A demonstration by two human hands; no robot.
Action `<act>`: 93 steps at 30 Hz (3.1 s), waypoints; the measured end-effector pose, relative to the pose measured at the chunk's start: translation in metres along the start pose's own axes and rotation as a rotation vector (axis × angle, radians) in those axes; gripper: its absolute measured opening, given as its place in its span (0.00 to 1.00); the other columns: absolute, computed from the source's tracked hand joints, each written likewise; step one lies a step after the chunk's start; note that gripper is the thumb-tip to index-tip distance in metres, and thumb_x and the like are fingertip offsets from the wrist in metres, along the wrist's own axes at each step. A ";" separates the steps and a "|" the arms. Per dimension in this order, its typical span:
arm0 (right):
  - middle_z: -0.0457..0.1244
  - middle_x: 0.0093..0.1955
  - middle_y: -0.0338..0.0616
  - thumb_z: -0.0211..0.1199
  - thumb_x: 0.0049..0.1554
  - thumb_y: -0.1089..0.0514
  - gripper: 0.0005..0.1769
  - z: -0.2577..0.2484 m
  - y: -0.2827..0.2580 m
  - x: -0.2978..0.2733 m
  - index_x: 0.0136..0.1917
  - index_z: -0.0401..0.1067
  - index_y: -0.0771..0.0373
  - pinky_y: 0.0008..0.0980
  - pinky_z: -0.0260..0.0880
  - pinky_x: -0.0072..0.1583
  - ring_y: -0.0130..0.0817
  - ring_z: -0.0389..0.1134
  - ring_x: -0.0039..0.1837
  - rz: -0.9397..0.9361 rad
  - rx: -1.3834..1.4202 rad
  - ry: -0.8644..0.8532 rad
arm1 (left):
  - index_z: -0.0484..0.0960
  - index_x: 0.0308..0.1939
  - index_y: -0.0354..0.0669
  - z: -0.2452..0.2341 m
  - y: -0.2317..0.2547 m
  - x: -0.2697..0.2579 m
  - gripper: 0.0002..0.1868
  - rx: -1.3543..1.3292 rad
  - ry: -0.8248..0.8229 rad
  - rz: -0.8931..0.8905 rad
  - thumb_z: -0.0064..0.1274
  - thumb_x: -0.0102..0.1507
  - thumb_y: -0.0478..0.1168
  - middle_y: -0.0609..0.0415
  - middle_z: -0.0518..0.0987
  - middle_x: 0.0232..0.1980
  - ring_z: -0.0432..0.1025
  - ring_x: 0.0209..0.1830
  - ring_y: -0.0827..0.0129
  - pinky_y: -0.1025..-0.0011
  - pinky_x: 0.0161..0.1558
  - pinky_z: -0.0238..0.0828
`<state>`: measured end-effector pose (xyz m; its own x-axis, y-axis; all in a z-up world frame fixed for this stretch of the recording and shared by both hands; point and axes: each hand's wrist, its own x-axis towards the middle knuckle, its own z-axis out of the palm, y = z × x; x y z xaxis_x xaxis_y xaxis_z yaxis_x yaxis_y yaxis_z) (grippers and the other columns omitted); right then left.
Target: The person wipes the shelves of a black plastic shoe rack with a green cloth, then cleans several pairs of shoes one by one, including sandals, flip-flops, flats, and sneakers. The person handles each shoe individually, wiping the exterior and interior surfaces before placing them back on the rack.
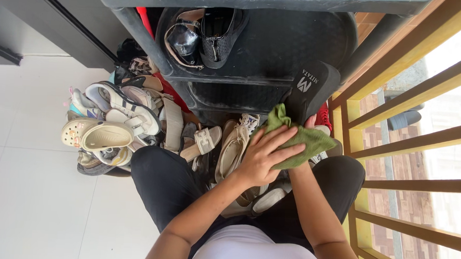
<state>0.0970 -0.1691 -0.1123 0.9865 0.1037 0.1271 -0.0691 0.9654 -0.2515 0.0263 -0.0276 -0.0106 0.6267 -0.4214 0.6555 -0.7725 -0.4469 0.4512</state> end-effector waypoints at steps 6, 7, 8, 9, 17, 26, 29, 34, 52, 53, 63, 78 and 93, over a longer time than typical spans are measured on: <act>0.59 0.74 0.50 0.51 0.71 0.37 0.33 0.047 0.007 -0.017 0.79 0.53 0.57 0.48 0.65 0.72 0.45 0.63 0.71 -0.331 -0.499 -0.085 | 0.85 0.52 0.49 -0.008 -0.039 -0.066 0.17 0.033 0.041 0.121 0.55 0.60 0.32 0.58 0.77 0.68 0.68 0.69 0.61 0.59 0.68 0.59; 0.59 0.72 0.50 0.53 0.70 0.37 0.33 0.058 0.006 -0.019 0.79 0.53 0.56 0.49 0.66 0.72 0.45 0.63 0.71 -0.332 -0.474 -0.089 | 0.84 0.46 0.47 -0.007 -0.045 -0.074 0.16 0.062 0.075 0.049 0.52 0.55 0.32 0.56 0.79 0.63 0.69 0.65 0.60 0.60 0.65 0.62; 0.60 0.70 0.50 0.54 0.70 0.36 0.34 0.067 0.004 -0.019 0.79 0.52 0.56 0.50 0.66 0.72 0.45 0.63 0.70 -0.334 -0.448 -0.093 | 0.83 0.40 0.44 -0.007 -0.052 -0.080 0.15 0.091 0.109 -0.023 0.48 0.51 0.31 0.54 0.81 0.58 0.71 0.61 0.59 0.60 0.62 0.65; 0.60 0.69 0.51 0.55 0.69 0.36 0.35 0.075 0.002 -0.019 0.79 0.52 0.56 0.50 0.67 0.72 0.46 0.63 0.69 -0.332 -0.424 -0.101 | 0.83 0.43 0.43 -0.006 -0.058 -0.084 0.15 -0.068 0.193 -0.225 0.44 0.55 0.31 0.53 0.81 0.58 0.73 0.63 0.60 0.61 0.66 0.68; 0.54 0.80 0.50 0.72 0.54 0.65 0.44 0.096 -0.007 -0.017 0.78 0.54 0.66 0.46 0.55 0.82 0.42 0.57 0.81 -0.339 -0.815 -0.175 | 0.67 0.68 0.35 -0.058 -0.040 -0.069 0.30 -1.417 0.834 -0.905 0.42 0.68 0.53 0.44 0.73 0.65 0.70 0.65 0.54 0.53 0.66 0.66; 0.60 0.71 0.52 0.71 0.58 0.68 0.33 0.090 0.040 -0.030 0.74 0.64 0.69 0.40 0.65 0.75 0.41 0.63 0.72 -0.223 -1.218 -0.203 | 0.59 0.75 0.39 -0.013 -0.002 -0.005 0.28 0.041 0.480 -0.295 0.32 0.78 0.53 0.38 0.34 0.87 0.24 0.88 0.38 0.37 0.84 0.20; 0.58 0.73 0.52 0.74 0.54 0.65 0.40 0.096 0.036 -0.035 0.74 0.57 0.66 0.41 0.62 0.77 0.42 0.61 0.75 -0.372 -1.128 -0.209 | 0.70 0.64 0.44 -0.018 -0.018 0.001 0.17 0.034 0.596 -0.319 0.31 0.78 0.47 0.40 0.46 0.86 0.37 0.88 0.44 0.44 0.86 0.30; 0.55 0.77 0.50 0.77 0.52 0.63 0.44 0.100 0.035 -0.047 0.73 0.53 0.59 0.45 0.55 0.85 0.45 0.55 0.83 -0.570 -1.126 -0.451 | 0.73 0.57 0.39 -0.039 -0.063 -0.009 0.14 -1.110 0.921 -0.393 0.35 0.80 0.44 0.44 0.68 0.75 0.70 0.67 0.56 0.59 0.70 0.69; 0.63 0.66 0.67 0.56 0.61 0.27 0.50 0.092 0.000 -0.024 0.77 0.57 0.70 0.58 0.75 0.56 0.56 0.70 0.64 0.886 -0.153 -0.400 | 0.75 0.61 0.29 -0.086 -0.135 -0.013 0.15 -0.339 0.687 -0.412 0.43 0.72 0.32 0.52 0.83 0.49 0.78 0.49 0.74 0.75 0.54 0.74; 0.63 0.67 0.63 0.57 0.60 0.29 0.49 0.088 -0.002 -0.026 0.77 0.56 0.69 0.56 0.76 0.56 0.53 0.70 0.64 0.859 -0.228 -0.406 | 0.75 0.61 0.29 -0.086 -0.135 -0.016 0.14 -0.350 0.687 -0.434 0.43 0.73 0.33 0.52 0.83 0.48 0.77 0.48 0.74 0.76 0.53 0.74; 0.63 0.68 0.49 0.56 0.67 0.39 0.42 0.086 0.044 -0.044 0.81 0.56 0.70 0.32 0.68 0.64 0.31 0.66 0.65 0.355 -0.559 -0.182 | 0.76 0.62 0.30 -0.071 -0.091 0.005 0.18 -0.678 0.895 -0.523 0.43 0.77 0.43 0.54 0.80 0.52 0.73 0.49 0.74 0.74 0.54 0.70; 0.61 0.69 0.48 0.65 0.55 0.42 0.43 0.111 -0.030 0.144 0.76 0.57 0.62 0.41 0.63 0.64 0.43 0.63 0.68 0.141 -1.272 0.477 | 0.77 0.63 0.34 -0.058 -0.126 -0.013 0.21 -0.814 0.535 -0.817 0.52 0.71 0.44 0.51 0.82 0.55 0.75 0.53 0.71 0.72 0.57 0.72; 0.63 0.64 0.59 0.58 0.58 0.42 0.26 0.104 0.013 0.199 0.50 0.78 0.69 0.52 0.61 0.66 0.61 0.60 0.63 -0.172 -2.155 0.095 | 0.79 0.59 0.33 -0.017 -0.132 -0.011 0.19 -1.183 0.516 -0.984 0.56 0.68 0.42 0.52 0.81 0.53 0.74 0.52 0.70 0.71 0.55 0.73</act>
<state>0.2769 -0.1113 0.0095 0.9701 -0.0063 0.2425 0.1596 -0.7360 -0.6579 0.1190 0.0494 -0.0673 0.9889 0.0495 -0.1403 0.0891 0.5580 0.8251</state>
